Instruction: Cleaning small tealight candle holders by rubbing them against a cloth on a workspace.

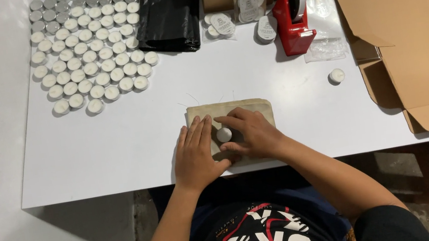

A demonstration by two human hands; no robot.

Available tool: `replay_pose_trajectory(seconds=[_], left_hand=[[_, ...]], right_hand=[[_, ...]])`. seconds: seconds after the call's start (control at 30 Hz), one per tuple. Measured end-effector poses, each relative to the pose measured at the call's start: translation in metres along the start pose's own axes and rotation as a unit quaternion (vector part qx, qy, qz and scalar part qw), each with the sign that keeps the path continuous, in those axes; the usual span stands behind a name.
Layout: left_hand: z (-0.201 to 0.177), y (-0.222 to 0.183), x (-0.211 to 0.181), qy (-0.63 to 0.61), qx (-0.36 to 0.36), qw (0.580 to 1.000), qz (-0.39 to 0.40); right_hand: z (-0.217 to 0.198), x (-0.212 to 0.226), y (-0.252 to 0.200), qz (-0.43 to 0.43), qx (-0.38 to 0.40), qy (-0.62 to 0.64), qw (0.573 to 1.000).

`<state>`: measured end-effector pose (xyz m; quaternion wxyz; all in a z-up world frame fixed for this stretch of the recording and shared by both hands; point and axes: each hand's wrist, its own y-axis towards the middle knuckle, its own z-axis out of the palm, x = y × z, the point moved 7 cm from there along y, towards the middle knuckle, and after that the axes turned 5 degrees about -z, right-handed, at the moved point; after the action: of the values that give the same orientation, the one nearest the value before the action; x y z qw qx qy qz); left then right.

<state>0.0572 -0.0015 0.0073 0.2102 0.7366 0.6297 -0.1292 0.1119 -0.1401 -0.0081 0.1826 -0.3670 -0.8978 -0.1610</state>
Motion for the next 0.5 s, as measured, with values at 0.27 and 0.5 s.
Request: replay_pose_trajectory(seconds=[0.27,0.5], left_hand=[[0.002,-0.002,0.001,-0.014,-0.006,1.000,-0.002],[-0.003,0.001,-0.001,-0.019,0.002,1.000,-0.015]], right_hand=[[0.015,0.001,-0.002,0.056,-0.046,-0.068,0.995],[-0.005,0.022,-0.003,0.010,-0.040,-0.083,0.996]])
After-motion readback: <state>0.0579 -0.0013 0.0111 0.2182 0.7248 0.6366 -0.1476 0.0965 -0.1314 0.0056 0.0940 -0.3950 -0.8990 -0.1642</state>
